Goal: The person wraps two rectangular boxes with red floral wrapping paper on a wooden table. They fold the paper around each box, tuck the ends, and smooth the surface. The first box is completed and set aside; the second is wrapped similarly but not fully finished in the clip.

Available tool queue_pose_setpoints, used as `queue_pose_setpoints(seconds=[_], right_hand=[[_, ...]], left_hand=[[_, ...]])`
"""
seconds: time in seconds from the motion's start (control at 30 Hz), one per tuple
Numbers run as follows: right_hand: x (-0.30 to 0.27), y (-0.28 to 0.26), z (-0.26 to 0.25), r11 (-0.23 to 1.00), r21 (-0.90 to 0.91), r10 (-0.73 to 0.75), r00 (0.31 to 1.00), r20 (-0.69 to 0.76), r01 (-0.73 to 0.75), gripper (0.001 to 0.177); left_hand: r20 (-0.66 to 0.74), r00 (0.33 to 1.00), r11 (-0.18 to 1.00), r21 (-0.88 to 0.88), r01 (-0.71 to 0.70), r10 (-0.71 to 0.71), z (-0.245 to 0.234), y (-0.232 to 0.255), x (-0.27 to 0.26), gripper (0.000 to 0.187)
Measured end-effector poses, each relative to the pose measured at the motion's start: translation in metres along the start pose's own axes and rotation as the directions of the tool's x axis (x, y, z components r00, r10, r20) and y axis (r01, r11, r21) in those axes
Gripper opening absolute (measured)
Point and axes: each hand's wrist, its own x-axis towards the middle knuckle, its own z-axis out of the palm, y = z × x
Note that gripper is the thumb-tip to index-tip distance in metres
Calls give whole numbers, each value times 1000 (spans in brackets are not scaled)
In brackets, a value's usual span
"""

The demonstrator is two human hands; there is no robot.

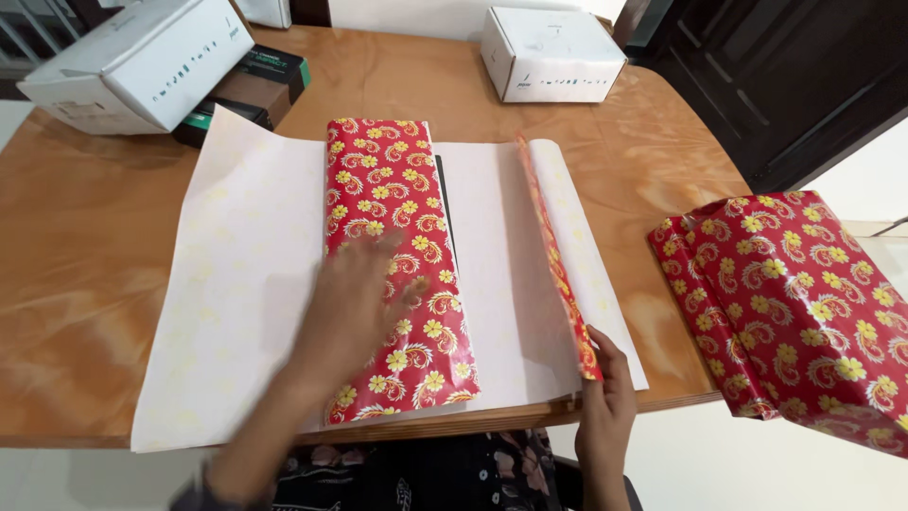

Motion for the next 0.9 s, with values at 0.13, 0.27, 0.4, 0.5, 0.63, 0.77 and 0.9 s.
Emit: queue_pose_setpoints(seconds=[0.13,0.27,0.4,0.5,0.63,0.77,0.9], right_hand=[[8,-1,2,996,-74,45,999,-24,-47,42],[7,-8,6,978,-129,153,986,-74,-161,38],[0,-16,24,994,31,107,994,-34,-106,39],[-4,-24,41,987,83,138,990,-5,-138,45],[-8,-33,64,987,135,82,995,65,-90,47],[-8,-33,71,998,47,-36,998,50,33,46],[-4,-25,65,913,408,62,983,-173,14,45]], left_hand=[[42,993,947,308,95,-113,16,-47,50,81],[217,976,964,260,-62,4,49,-46,58,85],[236,971,956,277,-93,26,60,-39,57,82],[221,975,946,307,-105,36,58,-36,55,80],[251,967,950,290,-116,41,52,-29,56,74],[265,963,931,338,-136,44,51,-20,57,71],[201,978,945,306,-119,58,54,-15,55,73]])
